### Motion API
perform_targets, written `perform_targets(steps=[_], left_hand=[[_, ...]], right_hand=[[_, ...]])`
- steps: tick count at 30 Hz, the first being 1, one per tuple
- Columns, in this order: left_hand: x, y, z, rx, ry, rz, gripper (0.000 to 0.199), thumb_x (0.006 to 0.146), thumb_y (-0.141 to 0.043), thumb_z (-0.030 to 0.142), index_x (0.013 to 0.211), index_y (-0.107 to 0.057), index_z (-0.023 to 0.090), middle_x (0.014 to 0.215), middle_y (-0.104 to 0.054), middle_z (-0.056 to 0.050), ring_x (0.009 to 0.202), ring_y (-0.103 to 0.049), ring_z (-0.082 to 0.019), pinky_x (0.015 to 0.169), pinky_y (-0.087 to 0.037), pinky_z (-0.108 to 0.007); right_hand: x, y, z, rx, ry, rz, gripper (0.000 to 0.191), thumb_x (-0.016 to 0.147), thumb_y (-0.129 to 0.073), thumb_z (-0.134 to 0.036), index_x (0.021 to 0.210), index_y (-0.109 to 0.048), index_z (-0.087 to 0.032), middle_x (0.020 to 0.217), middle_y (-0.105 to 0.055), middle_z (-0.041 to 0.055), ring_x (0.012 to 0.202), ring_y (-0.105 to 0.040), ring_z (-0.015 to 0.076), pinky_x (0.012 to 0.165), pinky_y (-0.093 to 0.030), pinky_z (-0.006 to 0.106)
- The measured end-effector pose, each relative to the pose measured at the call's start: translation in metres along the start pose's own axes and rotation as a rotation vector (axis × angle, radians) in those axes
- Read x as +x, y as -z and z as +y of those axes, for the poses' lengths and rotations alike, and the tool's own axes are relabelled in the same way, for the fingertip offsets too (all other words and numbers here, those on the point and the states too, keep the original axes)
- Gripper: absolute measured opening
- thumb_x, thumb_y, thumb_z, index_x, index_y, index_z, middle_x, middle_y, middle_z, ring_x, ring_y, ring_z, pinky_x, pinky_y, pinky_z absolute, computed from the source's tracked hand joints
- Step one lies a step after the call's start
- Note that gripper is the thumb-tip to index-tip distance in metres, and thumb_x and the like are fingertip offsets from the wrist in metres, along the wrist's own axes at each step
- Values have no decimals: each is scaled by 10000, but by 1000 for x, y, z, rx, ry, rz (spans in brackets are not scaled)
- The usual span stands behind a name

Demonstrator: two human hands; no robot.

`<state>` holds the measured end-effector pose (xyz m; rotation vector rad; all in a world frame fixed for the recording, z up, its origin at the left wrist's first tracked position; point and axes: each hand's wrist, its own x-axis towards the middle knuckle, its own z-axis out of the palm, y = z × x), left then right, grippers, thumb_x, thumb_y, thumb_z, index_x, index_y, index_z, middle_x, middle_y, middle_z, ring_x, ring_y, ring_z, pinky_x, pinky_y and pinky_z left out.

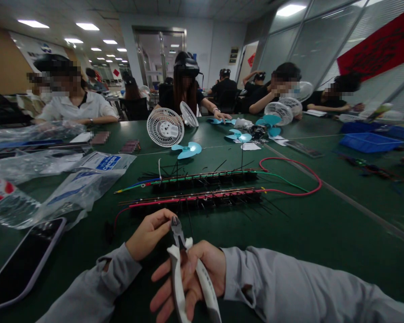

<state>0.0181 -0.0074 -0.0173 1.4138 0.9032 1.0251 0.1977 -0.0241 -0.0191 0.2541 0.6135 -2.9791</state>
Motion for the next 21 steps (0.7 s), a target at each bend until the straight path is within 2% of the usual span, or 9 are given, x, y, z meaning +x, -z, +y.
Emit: perform_targets(steps=[5,11,18,21], left_hand=[[1,0,2,27,-15,-43,232,843,-573,358,881,-604,131,842,-583,-57,769,-547,-166,717,-463,-276],[1,0,5,40,-26,-61,214,860,-553,339,889,-601,133,865,-558,-50,780,-537,-158,720,-462,-270],[2,0,4,35,-36,-70,216,861,-552,336,891,-605,129,873,-549,-49,786,-528,-156,728,-448,-262],[2,0,2,21,-38,-80,221,857,-557,342,888,-602,128,873,-550,-48,785,-527,-158,727,-445,-265]], right_hand=[[1,2,1,-3,18,-37,660,534,-429,-203,1180,-469,-74,1072,-601,193,989,-604,311,622,-506,311],[3,9,4,-9,80,-45,530,573,-428,-207,1063,-535,-39,878,-638,165,861,-642,289,575,-518,322],[2,7,3,17,64,-83,582,552,-425,-198,1107,-520,-51,1016,-615,191,932,-625,298,598,-536,351],[2,7,3,15,66,-85,562,578,-429,-195,1113,-520,-49,996,-618,186,921,-629,293,594,-542,352]])
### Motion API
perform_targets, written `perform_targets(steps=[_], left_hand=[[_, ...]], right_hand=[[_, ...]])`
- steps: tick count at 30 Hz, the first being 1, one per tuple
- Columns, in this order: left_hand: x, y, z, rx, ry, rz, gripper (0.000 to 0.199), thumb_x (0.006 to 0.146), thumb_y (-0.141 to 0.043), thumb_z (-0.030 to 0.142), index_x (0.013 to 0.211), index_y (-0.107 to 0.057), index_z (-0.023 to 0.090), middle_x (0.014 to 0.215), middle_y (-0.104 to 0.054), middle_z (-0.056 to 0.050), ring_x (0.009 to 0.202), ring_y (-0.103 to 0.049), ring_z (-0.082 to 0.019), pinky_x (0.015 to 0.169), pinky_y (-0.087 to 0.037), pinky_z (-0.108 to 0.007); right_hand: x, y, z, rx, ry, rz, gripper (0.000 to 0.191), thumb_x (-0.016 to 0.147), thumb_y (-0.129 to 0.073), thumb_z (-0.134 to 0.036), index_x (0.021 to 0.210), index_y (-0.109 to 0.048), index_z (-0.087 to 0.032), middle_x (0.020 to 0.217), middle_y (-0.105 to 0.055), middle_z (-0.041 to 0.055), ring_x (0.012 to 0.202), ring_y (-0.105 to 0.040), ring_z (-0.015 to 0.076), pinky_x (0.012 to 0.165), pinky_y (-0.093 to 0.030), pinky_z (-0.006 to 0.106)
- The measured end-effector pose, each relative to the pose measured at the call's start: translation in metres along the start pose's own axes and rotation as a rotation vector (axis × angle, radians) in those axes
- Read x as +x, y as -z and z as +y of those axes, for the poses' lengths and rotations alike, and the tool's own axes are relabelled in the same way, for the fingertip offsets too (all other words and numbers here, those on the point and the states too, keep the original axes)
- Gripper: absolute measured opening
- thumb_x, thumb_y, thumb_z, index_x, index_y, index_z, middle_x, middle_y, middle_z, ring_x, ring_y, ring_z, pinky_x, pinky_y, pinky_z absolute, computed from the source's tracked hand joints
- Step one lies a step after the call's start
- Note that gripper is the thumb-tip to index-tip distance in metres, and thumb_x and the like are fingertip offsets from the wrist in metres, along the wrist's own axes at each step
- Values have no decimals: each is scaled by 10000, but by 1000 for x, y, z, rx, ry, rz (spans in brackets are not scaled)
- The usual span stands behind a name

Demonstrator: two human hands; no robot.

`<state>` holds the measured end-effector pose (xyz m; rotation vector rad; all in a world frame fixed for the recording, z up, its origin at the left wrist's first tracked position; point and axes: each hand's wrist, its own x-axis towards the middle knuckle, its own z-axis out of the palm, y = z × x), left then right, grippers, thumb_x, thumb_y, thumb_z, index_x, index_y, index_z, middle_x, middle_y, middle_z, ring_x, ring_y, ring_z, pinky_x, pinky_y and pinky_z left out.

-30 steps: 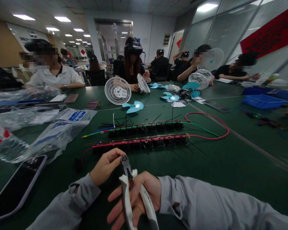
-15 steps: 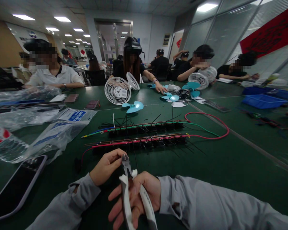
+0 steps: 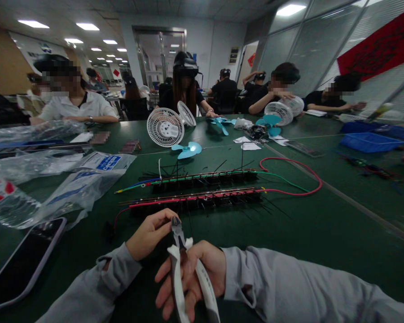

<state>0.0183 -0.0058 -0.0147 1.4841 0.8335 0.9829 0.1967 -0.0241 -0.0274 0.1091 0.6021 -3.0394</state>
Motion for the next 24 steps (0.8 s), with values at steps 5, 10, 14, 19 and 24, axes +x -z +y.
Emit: perform_targets(steps=[5,10,14,19,24], left_hand=[[-1,0,0,-9,-2,-1,199,858,-560,325,878,-591,129,879,-546,-46,796,-525,-155,734,-440,-262],[-1,0,-1,-32,3,9,195,855,-566,326,864,-584,133,886,-545,-43,805,-521,-153,740,-436,-260],[-1,1,-1,-31,6,15,192,856,-565,324,862,-584,133,885,-548,-41,802,-522,-150,738,-437,-256],[-2,2,-3,-30,-1,21,187,849,-578,322,865,-584,135,882,-552,-39,801,-525,-149,740,-438,-253],[-2,1,-3,-31,1,17,172,851,-577,308,858,-585,137,883,-553,-42,799,-527,-149,738,-440,-254]], right_hand=[[0,3,1,5,52,-28,351,630,-434,-215,902,-573,-43,742,-597,137,748,-642,261,431,-505,286],[-4,-4,0,43,16,54,234,671,-417,-254,785,-544,-93,672,-532,95,638,-599,215,284,-378,199],[-6,-11,-1,29,-2,127,203,653,-429,-260,759,-522,-114,639,-498,74,574,-561,195,236,-277,162],[-7,-14,-2,11,-21,169,189,622,-442,-261,735,-510,-125,614,-475,63,530,-531,182,223,-207,145],[-7,-14,-3,20,-42,186,183,617,-447,-262,730,-508,-132,604,-469,60,513,-521,179,224,-177,141]])
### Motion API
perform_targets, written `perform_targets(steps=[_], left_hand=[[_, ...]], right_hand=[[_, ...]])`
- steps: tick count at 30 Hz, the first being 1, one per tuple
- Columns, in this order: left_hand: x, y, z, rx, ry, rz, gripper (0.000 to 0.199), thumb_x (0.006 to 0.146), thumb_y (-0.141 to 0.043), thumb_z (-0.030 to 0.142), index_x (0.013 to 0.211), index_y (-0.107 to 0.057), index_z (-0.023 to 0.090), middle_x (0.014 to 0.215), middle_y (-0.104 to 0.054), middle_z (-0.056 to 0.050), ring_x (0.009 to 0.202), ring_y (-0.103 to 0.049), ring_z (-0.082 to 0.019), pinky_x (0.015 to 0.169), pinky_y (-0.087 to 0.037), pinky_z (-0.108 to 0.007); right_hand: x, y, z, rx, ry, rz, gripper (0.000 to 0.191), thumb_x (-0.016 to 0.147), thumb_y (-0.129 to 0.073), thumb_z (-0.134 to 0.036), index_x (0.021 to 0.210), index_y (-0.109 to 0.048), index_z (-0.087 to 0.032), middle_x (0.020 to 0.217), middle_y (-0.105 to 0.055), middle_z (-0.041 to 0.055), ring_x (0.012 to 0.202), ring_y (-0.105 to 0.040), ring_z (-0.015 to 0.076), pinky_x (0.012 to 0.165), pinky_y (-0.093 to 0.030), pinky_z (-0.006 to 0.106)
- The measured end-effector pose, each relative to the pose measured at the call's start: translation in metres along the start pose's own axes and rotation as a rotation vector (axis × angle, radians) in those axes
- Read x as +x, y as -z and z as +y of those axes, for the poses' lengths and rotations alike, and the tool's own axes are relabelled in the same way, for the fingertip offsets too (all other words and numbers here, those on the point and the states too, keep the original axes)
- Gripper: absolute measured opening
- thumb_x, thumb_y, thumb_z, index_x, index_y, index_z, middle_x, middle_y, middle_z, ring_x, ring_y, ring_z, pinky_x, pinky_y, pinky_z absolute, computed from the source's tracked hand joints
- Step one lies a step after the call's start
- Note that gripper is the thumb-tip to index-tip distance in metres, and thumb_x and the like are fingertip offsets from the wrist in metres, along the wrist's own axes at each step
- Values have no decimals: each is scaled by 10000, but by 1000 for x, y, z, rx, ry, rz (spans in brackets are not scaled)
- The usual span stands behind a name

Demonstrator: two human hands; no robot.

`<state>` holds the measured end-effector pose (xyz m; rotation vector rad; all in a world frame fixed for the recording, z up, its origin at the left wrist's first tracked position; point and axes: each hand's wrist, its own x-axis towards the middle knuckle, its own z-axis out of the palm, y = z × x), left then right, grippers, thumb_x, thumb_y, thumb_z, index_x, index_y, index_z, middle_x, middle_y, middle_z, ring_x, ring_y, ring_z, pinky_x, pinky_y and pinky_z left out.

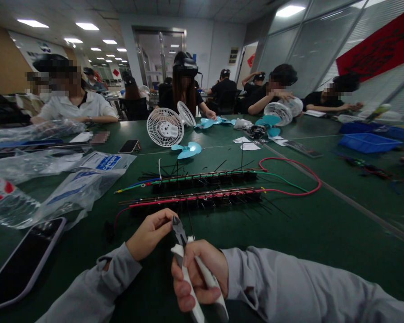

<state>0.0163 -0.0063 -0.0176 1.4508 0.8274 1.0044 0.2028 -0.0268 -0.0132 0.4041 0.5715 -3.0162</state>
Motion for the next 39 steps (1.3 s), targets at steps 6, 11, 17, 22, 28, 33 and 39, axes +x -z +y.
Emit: perform_targets(steps=[6,11,17,22,28,33,39], left_hand=[[0,0,0,11,2,1,184,855,-569,317,860,-581,134,873,-551,-44,794,-522,-150,735,-435,-258],[0,-1,0,19,2,26,171,852,-574,307,859,-581,136,859,-557,-41,792,-526,-151,735,-435,-258],[0,-2,1,15,1,45,187,847,-577,324,848,-582,137,828,-554,-32,754,-521,-143,704,-440,-249],[0,-1,1,33,1,78,206,847,-573,343,845,-583,137,821,-555,-32,735,-513,-143,678,-432,-245],[1,0,0,41,5,86,223,843,-573,362,836,-587,140,825,-563,-36,739,-516,-149,686,-429,-253],[1,0,-1,34,5,90,226,837,-582,364,839,-587,139,827,-571,-39,750,-524,-155,691,-433,-262],[0,0,0,43,1,82,234,838,-580,369,842,-585,135,815,-568,-40,744,-523,-154,681,-431,-258]], right_hand=[[0,0,0,12,0,-6,179,610,-456,-259,726,-509,-134,596,-470,58,509,-522,178,225,-156,134],[4,9,1,-9,32,-61,223,624,-444,-265,758,-532,-111,635,-532,84,555,-567,197,233,-223,148],[14,18,2,-87,57,-107,429,566,-429,-237,935,-551,-56,880,-640,181,813,-647,278,431,-483,253],[12,12,1,-58,12,-98,512,556,-394,-221,1023,-526,-58,986,-627,189,921,-628,287,546,-511,288],[11,14,0,-86,0,-118,497,562,-417,-231,1011,-533,-53,902,-638,178,866,-640,289,493,-504,270],[7,14,2,-52,56,-106,339,647,-411,-259,879,-553,-56,643,-557,101,621,-618,230,279,-353,196],[1,4,2,-29,44,-57,247,634,-439,-264,801,-534,-108,617,-510,71,538,-560,197,211,-217,159]])
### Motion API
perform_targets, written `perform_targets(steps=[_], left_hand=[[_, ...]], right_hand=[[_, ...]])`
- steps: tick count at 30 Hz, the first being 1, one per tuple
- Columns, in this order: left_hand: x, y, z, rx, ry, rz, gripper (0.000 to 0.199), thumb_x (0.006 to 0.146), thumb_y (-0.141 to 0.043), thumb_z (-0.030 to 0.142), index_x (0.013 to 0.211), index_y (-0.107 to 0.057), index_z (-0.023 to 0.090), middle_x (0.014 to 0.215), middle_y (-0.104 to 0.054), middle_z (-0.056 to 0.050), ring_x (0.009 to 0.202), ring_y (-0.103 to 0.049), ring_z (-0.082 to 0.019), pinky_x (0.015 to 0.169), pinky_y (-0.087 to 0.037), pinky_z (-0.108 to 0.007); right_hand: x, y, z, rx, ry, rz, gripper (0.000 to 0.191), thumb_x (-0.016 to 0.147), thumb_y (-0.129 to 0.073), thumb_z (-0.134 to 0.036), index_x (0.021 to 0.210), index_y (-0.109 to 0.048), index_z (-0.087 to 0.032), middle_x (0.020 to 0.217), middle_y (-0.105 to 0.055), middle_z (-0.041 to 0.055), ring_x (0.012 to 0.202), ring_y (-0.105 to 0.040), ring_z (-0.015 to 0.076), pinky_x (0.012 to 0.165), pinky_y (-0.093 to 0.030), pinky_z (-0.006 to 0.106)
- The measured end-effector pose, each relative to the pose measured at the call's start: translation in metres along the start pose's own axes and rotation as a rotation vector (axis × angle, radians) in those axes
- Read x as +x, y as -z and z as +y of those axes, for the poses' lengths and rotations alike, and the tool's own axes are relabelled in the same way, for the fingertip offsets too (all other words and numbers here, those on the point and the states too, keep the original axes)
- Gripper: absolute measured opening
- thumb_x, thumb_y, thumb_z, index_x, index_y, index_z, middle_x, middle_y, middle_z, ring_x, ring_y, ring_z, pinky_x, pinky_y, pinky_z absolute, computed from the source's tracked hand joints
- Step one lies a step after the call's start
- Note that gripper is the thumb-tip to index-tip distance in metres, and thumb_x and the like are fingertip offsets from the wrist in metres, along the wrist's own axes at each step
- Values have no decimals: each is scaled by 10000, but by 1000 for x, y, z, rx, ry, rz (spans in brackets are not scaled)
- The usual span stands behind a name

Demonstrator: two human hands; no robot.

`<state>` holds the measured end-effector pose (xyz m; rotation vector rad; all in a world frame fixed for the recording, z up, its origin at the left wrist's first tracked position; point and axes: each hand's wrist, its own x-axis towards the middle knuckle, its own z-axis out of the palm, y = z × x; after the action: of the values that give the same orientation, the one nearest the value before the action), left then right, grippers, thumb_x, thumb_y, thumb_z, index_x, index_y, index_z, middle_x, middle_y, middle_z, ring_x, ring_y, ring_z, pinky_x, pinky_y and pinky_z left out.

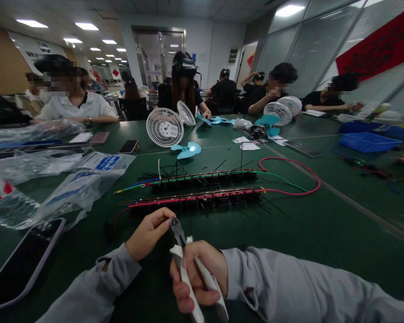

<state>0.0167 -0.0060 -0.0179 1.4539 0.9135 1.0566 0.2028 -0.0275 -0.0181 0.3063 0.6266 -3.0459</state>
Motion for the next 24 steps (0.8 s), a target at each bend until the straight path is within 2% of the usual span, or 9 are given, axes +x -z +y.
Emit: perform_targets(steps=[7,10,12,15,19,24], left_hand=[[0,1,0,2,2,5,221,841,-582,356,858,-594,136,823,-593,-43,761,-544,-161,697,-438,-261],[0,1,-1,0,11,10,202,842,-586,338,866,-599,138,844,-607,-50,784,-557,-165,727,-447,-268],[1,2,-2,-3,13,19,205,837,-591,341,861,-603,137,843,-611,-53,784,-560,-168,728,-450,-271],[1,2,-3,-10,14,35,214,833,-595,350,854,-606,137,828,-609,-50,765,-556,-166,707,-449,-267],[1,2,-4,-7,14,46,218,837,-587,356,852,-601,139,824,-602,-46,752,-548,-160,691,-444,-261],[1,3,-5,-3,10,39,201,859,-557,340,869,-591,142,846,-593,-46,747,-541,-151,687,-443,-259]], right_hand=[[1,3,0,5,12,10,213,629,-436,-256,768,-527,-123,608,-522,76,531,-558,195,217,-200,148],[5,11,1,-5,48,-47,297,618,-433,-272,815,-553,-85,663,-581,113,588,-599,220,242,-270,172],[8,15,2,-36,34,-93,387,581,-437,-260,885,-561,-55,784,-633,166,709,-640,261,315,-371,198],[10,12,3,-44,17,-108,480,559,-426,-215,990,-549,-43,957,-635,196,883,-639,283,472,-469,222],[6,2,-1,-8,-29,-95,574,543,-423,-179,1092,-523,-44,1071,-603,201,1001,-602,304,610,-506,264],[4,-2,-5,1,-53,-91,595,543,-428,-156,1122,-512,-50,1100,-590,195,1036,-584,310,657,-511,284]])
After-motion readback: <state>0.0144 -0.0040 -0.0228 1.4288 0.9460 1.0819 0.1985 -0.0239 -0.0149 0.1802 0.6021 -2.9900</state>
